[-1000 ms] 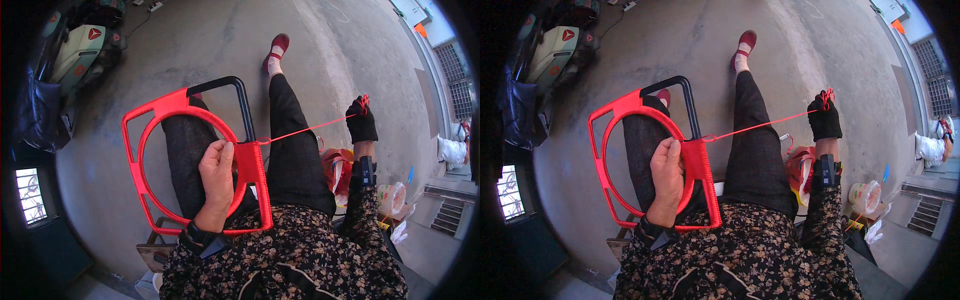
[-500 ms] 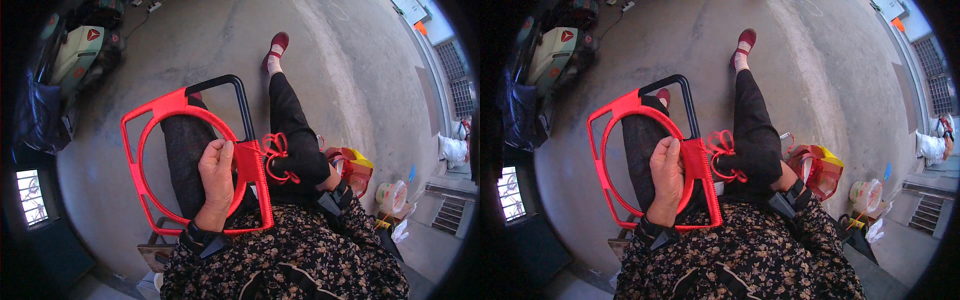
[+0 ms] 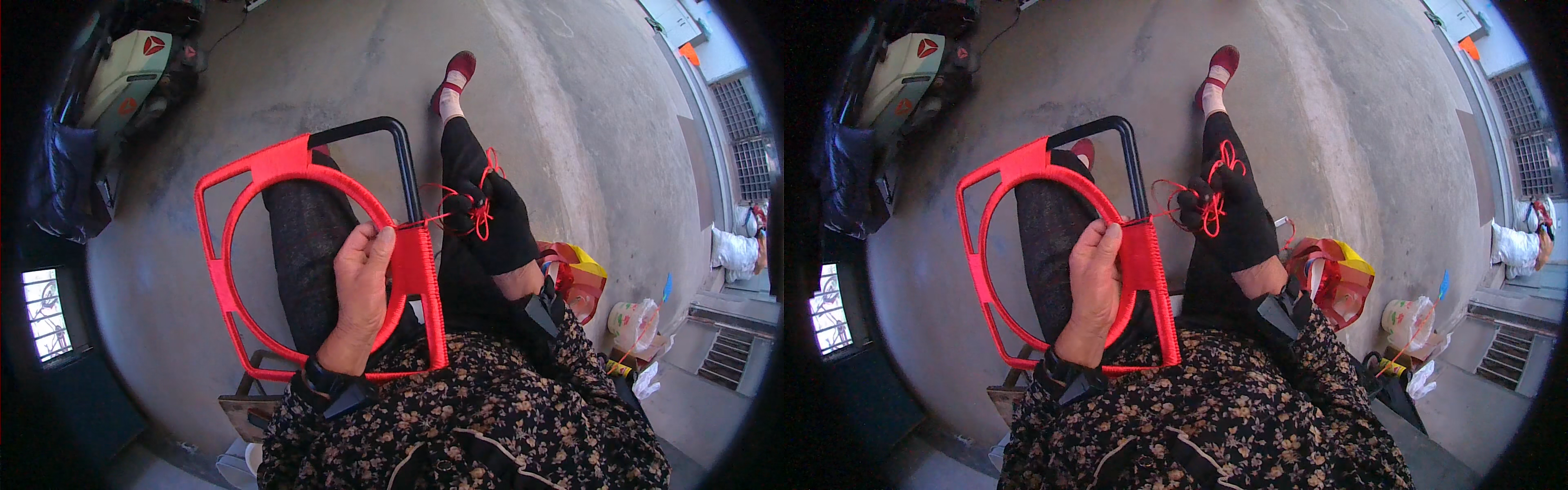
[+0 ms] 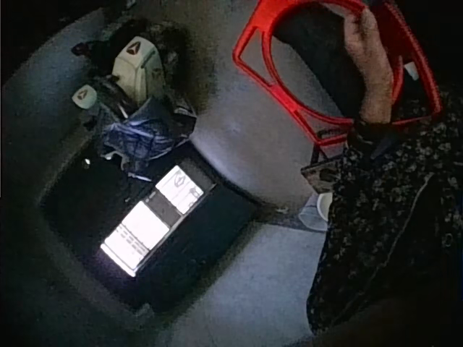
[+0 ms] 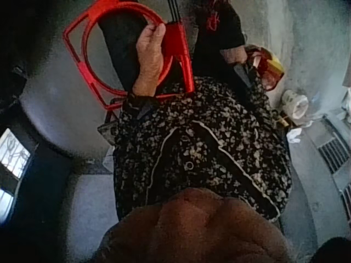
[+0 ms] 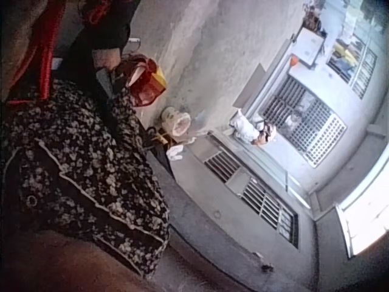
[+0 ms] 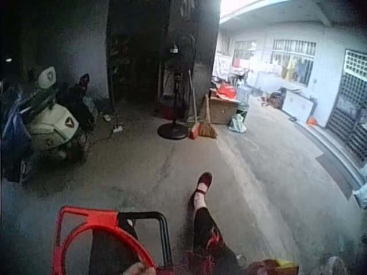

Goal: The recorder is wrapping a red plastic cord around a black metal furniture frame to create a woven surface.

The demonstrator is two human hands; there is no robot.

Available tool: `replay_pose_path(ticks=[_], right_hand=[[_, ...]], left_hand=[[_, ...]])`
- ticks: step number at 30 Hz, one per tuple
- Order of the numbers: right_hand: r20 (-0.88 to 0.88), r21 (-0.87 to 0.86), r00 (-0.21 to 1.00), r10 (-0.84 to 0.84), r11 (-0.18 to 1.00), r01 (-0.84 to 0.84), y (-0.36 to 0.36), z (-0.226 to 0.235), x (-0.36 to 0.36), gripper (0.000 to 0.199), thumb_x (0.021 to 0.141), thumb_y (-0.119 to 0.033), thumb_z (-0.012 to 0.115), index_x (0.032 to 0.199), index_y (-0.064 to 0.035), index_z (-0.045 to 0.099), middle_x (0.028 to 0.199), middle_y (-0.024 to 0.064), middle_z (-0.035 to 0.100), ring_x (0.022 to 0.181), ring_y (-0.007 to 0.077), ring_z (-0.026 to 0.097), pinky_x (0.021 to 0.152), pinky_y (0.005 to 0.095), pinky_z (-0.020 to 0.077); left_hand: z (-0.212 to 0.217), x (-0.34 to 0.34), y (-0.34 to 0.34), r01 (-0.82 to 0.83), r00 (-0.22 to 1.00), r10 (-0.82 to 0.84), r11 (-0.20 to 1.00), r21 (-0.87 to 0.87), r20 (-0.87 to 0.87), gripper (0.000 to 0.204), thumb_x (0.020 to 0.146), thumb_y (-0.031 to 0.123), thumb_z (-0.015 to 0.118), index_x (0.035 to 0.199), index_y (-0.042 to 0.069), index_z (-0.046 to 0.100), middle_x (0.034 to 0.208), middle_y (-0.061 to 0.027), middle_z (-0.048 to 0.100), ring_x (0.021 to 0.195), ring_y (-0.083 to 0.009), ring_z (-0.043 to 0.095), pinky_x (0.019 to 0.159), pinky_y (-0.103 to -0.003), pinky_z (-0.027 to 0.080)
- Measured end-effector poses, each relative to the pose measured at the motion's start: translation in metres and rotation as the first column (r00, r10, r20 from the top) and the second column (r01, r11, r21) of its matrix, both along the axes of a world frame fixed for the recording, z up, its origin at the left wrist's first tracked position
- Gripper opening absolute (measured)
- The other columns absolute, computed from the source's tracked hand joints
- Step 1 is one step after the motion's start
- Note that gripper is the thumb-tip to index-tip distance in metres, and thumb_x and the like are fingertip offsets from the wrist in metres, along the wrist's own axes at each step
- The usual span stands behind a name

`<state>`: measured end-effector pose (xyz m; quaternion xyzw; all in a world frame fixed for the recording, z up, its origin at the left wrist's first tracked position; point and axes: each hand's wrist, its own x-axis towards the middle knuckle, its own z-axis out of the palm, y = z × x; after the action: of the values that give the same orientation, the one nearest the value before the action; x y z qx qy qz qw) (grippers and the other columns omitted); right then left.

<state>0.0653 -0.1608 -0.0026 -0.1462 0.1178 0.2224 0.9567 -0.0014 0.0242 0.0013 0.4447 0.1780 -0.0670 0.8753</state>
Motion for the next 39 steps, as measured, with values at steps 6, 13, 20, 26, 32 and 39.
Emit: replay_pose_path(ticks=[6, 13, 20, 26, 32, 39], right_hand=[[0.150, -0.039, 0.988, 0.030, 0.999, -0.024, -0.011, -0.030, -0.003, 0.015, 0.092, -0.021, 0.050, 0.090, -0.0061, 0.050, 0.081, 0.0033, 0.052, 0.078, 0.0173, 0.055, 0.065, 0.0287, 0.0471], [0.536, -0.838, 0.752, 0.383, 0.130, 0.530, -0.023, -0.016, -0.034, 0.024, 0.084, -0.001, 0.059, 0.107, -0.0016, 0.052, 0.089, 0.0057, 0.059, 0.080, 0.0163, 0.059, 0.071, 0.0292, 0.0481], [0.178, -0.971, 0.826, 0.534, 0.231, 0.060, 0.008, 0.016, -0.009, 0.022, 0.084, -0.021, 0.064, 0.097, -0.0043, 0.058, 0.074, 0.0021, 0.058, 0.065, 0.0090, 0.055, 0.055, 0.0257, 0.0431], [0.039, -0.953, 0.892, 0.451, 0.284, -0.102, 0.026, 0.025, -0.011, 0.025, 0.087, -0.032, 0.059, 0.079, -0.0080, 0.059, 0.063, -0.0027, 0.052, 0.054, 0.0059, 0.046, 0.047, 0.0245, 0.0361], [0.112, -0.963, 0.873, 0.474, 0.268, -0.022, 0.020, 0.014, -0.010, 0.026, 0.086, -0.031, 0.059, 0.079, -0.0067, 0.059, 0.061, -0.0032, 0.050, 0.053, 0.0057, 0.046, 0.047, 0.0245, 0.0363], [0.116, -0.950, 0.864, 0.491, 0.309, -0.048, 0.017, 0.011, -0.009, 0.025, 0.087, -0.031, 0.060, 0.082, -0.0068, 0.061, 0.064, -0.0009, 0.054, 0.053, 0.0084, 0.050, 0.048, 0.0251, 0.0384]], left_hand=[[0.026, 0.002, -0.004, 0.320, 0.942, -0.328, 0.942, -0.103, -0.068, 0.031, 0.094, 0.018, 0.054, 0.118, -0.001, 0.048, 0.093, -0.0123, 0.063, 0.081, -0.0209, 0.066, 0.075, -0.032, 0.055], [0.018, -0.003, -0.008, 0.275, 0.959, -0.282, 0.954, -0.120, -0.040, 0.028, 0.093, 0.014, 0.056, 0.114, -0.002, 0.048, 0.091, -0.0137, 0.064, 0.080, -0.0198, 0.066, 0.072, -0.031, 0.055], [0.001, -0.010, -0.010, -0.115, 0.992, 0.103, 0.974, 0.196, 0.072, 0.018, 0.088, -0.001, 0.060, 0.102, 0.000, 0.049, 0.091, -0.0081, 0.064, 0.080, -0.0093, 0.061, 0.074, -0.022, 0.050], [-0.003, -0.010, -0.013, -0.197, 0.975, 0.163, 0.947, 0.252, 0.151, 0.020, 0.085, -0.005, 0.061, 0.101, 0.001, 0.050, 0.092, -0.0058, 0.062, 0.080, -0.0076, 0.060, 0.075, -0.020, 0.049], [-0.001, -0.004, -0.009, -0.114, 0.973, 0.027, 0.919, 0.377, 0.229, 0.020, 0.084, -0.008, 0.059, 0.096, 0.002, 0.048, 0.087, -0.0041, 0.059, 0.075, -0.0052, 0.056, 0.068, -0.019, 0.046], [-0.003, -0.005, -0.008, -0.121, 0.971, 0.023, 0.905, 0.409, 0.236, 0.011, 0.089, -0.002, 0.055, 0.096, 0.002, 0.047, 0.085, -0.0036, 0.059, 0.072, -0.0044, 0.054, 0.063, -0.019, 0.044]])
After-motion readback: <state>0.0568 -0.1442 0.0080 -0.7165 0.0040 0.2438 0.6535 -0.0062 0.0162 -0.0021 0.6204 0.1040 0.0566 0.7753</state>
